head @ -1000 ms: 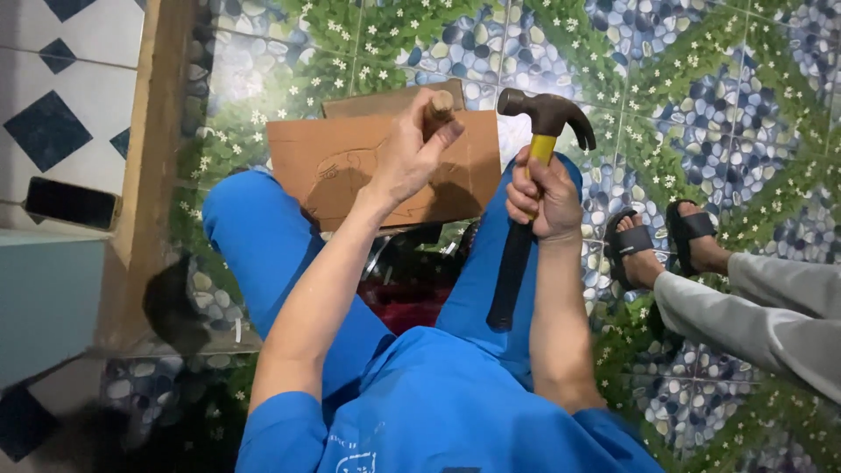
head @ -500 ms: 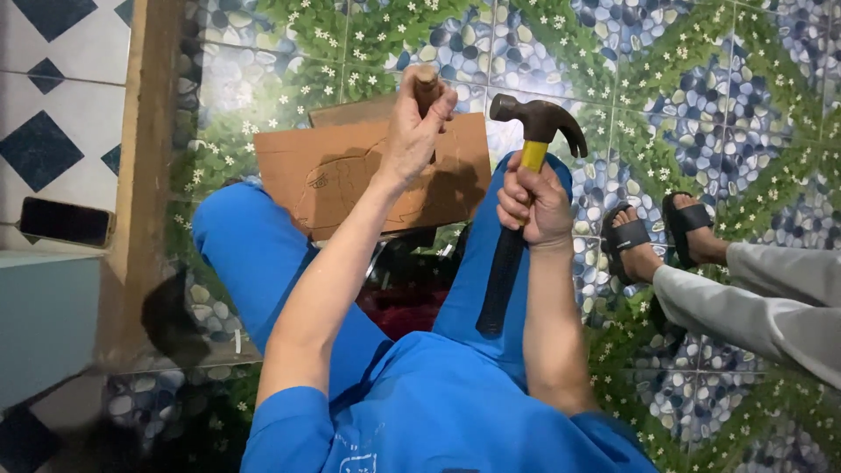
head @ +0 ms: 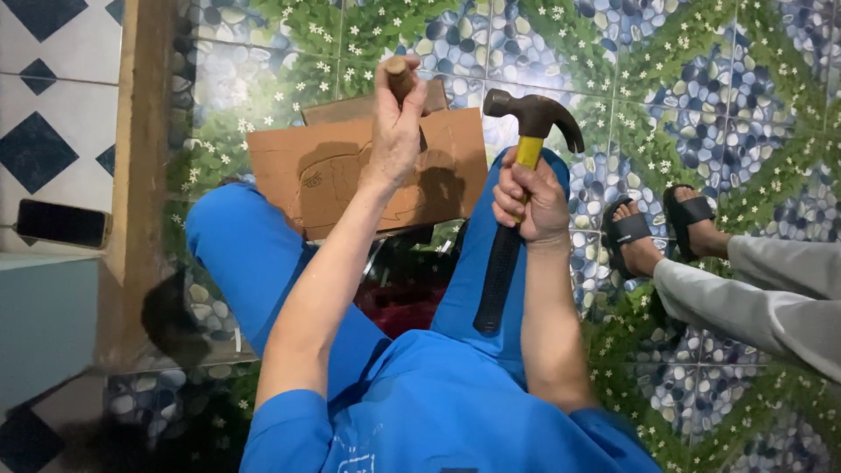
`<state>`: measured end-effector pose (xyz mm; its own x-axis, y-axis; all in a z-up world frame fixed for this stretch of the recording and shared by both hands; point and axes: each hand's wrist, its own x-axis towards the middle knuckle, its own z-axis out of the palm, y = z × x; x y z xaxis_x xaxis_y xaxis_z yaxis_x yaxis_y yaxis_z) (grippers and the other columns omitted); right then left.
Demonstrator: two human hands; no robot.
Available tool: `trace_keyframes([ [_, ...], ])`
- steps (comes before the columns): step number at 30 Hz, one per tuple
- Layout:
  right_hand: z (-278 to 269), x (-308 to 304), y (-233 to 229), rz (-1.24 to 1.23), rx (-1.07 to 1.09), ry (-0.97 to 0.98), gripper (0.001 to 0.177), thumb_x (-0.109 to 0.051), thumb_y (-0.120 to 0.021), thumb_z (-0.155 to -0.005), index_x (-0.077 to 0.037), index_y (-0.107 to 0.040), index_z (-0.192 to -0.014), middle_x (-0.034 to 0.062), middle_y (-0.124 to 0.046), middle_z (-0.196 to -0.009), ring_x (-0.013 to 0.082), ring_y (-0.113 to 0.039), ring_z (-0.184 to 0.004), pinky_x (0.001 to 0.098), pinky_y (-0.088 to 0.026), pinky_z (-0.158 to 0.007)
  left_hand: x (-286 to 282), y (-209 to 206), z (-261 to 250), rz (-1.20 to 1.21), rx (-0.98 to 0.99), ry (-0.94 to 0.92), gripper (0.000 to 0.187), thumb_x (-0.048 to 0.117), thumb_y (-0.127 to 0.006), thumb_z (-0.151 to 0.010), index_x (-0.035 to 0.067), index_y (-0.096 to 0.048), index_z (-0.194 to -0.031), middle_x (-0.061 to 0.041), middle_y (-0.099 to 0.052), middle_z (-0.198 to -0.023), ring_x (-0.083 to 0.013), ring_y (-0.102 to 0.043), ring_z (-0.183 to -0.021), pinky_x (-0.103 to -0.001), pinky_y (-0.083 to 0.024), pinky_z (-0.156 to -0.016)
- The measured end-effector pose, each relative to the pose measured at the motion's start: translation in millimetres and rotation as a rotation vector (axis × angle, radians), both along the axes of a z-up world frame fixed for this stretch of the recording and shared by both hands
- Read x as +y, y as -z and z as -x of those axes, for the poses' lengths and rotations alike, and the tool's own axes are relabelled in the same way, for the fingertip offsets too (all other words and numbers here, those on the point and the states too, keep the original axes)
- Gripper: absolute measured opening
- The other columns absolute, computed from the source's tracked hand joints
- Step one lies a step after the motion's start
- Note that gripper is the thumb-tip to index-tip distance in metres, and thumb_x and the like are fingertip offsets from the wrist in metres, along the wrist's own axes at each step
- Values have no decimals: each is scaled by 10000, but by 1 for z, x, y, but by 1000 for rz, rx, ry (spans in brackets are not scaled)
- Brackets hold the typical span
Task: Carving a fish design into a wooden board using a hammer and a small wooden punch tool.
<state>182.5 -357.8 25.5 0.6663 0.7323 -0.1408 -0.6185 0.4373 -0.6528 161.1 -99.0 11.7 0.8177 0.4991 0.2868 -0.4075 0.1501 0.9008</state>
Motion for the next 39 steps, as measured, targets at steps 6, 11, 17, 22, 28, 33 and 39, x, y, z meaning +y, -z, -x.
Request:
trace_keyframes([
  [6, 0, 0, -2, 30, -26, -8, 164, -166, -617, -1164, -54, -608, -1284, 18, -431, -774, 107, -360, -515, 294, -340, -412, 7, -19, 11, 1, 44, 28, 313, 415, -666, -1130, 189, -522, -1290, 1, -651, -1111, -128, -644, -929, -299, -620, -785],
  [11, 15, 2, -9, 107, -73, -24, 158, -164, -575, -1171, -62, -571, -1291, 21, -424, -797, 105, -346, -519, 285, -342, -413, 18, -34, 32, 9, 75, 94, 307, 429, -655, -1144, 226, -518, -1330, 53, -609, -1106, -103, -505, -826, -279, -494, -714],
  [17, 50, -9, -9, 173, -58, -30, 166, -139, -596, -1146, -35, -548, -1266, 39, -495, -801, 102, -427, -482, 268, -409, -378, 9, -31, 45, 32, 230, 108, 490, 635, -739, -967, 201, -556, -1104, 87, -481, -877, -85, -462, -796, -269, -447, -755],
  [22, 74, -26, -7, 220, -44, -51, 193, -144, -628, -1136, -15, -550, -1257, 32, -472, -741, 110, -429, -468, 273, -438, -375, -11, -16, 42, 147, 35, 154, 294, 303, -803, -1027, 227, -526, -965, 101, -365, -839, -73, -404, -790, -243, -426, -776],
  [28, 82, -29, -9, 262, -38, 29, 198, -148, -653, -1125, -18, -578, -1254, 46, -461, -731, 99, -364, -463, 265, -372, -369, -33, -3, 39, 125, 18, 182, 310, 365, -826, -985, 209, -589, -860, 81, -499, -769, -63, -475, -701, -230, -546, -729],
  [33, 84, -29, -11, 264, -69, 24, 204, -152, -643, -1131, -13, -566, -1258, 47, -444, -739, 104, -381, -470, 262, -402, -377, -35, -5, 39, 105, 40, 242, 350, 281, -824, -996, 210, -529, -821, 87, -445, -792, -75, -410, -734, -264, -383, -736],
  [39, 84, -30, 8, 212, -129, 104, 217, -27, -588, -1121, 99, -536, -1290, 69, -415, -679, 127, -415, -414, 300, -429, -282, -50, 12, 26, 154, 1, 83, 447, 107, -964, -893, 143, -573, -679, 76, -405, -582, 21, -342, -600, -172, -367, -591],
])
